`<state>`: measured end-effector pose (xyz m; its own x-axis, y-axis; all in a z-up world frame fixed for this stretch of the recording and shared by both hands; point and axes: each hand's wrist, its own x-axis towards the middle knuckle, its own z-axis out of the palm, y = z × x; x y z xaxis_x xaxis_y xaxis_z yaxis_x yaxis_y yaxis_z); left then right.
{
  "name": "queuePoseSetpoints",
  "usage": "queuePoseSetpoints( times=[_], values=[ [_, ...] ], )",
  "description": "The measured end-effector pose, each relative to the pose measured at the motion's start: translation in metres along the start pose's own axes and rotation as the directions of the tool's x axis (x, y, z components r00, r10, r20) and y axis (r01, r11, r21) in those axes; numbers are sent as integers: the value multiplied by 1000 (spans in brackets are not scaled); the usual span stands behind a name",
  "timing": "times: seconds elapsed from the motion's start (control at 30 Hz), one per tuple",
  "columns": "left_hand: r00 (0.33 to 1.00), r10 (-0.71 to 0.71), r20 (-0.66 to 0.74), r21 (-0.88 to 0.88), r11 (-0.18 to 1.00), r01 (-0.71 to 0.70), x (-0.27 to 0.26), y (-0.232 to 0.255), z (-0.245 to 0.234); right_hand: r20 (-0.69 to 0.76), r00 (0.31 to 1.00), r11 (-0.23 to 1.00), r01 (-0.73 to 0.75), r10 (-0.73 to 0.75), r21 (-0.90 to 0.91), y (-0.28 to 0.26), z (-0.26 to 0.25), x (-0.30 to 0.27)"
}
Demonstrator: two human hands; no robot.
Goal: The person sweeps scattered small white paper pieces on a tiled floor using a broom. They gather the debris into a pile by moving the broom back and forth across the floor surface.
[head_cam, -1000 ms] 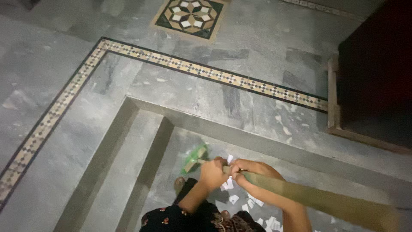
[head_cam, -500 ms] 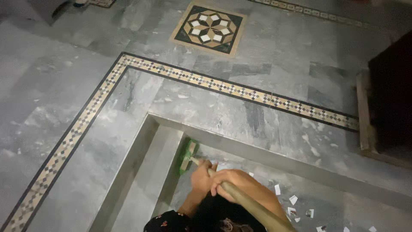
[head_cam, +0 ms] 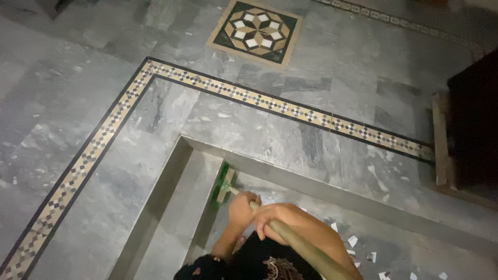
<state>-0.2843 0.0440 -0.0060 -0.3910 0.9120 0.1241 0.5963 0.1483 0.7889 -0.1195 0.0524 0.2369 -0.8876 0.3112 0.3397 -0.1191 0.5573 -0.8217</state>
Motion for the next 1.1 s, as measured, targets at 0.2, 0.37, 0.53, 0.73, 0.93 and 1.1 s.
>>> queuePoseSetpoints(
  times=[0.2,0.37,0.53,0.73,0.93,1.1],
  values=[
    [971,73,227,-30,997,-68,8,-7,18,141,885,880,-401,444,-254,8,-9,-3],
    [953,7,304,-7,1000,-5,-7,11,-5,155,906,915,-370,394,-163,-20,-7,-4],
    [993,-113,-15,-33,993,113,-4,8,-6,139,926,936,-352,351,-15,-22,-19,18],
    [999,-20,36,-67,997,23,25,-30,40,142,913,923,-369,382,-113,15,-24,24],
    [967,-3,257,-6,1000,4,42,-48,82,35,853,852,-516,520,-93,27,-34,-15],
    [953,23,303,-71,997,-2,13,-28,110,-71,870,870,-492,489,-35,12,-39,-69]
  ],
)
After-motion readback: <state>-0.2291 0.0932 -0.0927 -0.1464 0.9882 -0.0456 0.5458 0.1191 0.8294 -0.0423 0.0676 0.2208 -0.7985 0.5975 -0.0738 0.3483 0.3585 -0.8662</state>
